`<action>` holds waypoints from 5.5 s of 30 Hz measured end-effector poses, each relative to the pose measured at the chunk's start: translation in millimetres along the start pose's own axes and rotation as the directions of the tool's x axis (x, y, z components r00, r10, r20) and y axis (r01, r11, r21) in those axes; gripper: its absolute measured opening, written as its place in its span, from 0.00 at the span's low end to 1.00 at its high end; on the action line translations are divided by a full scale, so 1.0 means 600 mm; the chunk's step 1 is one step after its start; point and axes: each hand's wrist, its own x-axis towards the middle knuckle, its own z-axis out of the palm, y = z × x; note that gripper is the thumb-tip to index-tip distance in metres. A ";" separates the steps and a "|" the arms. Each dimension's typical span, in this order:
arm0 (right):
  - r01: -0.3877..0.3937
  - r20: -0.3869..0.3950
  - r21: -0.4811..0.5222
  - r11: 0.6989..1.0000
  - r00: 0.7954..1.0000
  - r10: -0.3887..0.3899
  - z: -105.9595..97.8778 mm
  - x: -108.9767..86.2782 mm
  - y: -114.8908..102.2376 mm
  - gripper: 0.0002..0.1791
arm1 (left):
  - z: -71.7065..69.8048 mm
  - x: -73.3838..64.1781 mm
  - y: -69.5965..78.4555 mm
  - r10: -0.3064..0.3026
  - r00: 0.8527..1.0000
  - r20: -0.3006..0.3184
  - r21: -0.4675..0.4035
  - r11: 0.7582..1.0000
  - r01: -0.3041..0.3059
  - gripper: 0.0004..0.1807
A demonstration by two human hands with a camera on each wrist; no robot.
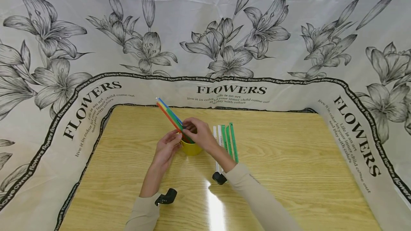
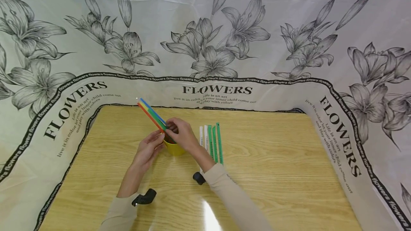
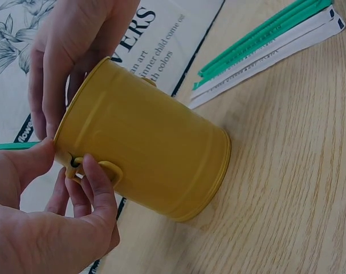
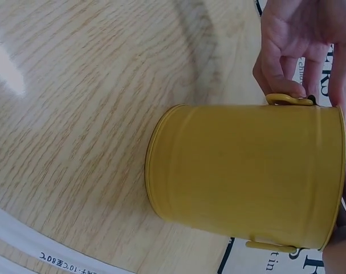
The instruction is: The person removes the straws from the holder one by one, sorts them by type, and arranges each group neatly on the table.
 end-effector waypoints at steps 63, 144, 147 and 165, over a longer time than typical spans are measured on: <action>-0.150 -0.334 0.524 0.838 0.869 0.365 -0.158 -0.031 -0.011 0.17 | 0.001 0.003 -0.006 0.041 0.999 -0.008 -0.006 0.999 -0.041 0.23; -0.536 -0.370 -0.105 0.838 0.803 0.467 -0.148 -0.192 0.132 0.08 | 0.006 0.006 -0.009 0.048 0.999 -0.016 -0.029 0.998 -0.048 0.21; -0.522 -0.365 -0.091 0.848 0.810 0.459 -0.151 -0.176 0.120 0.10 | 0.006 0.007 -0.009 0.049 0.999 -0.011 -0.031 0.998 -0.049 0.22; -0.288 -0.320 0.067 0.955 0.900 0.294 -0.136 -0.072 0.039 0.11 | 0.003 0.005 -0.004 0.015 1.000 -0.016 -0.006 1.000 -0.015 0.22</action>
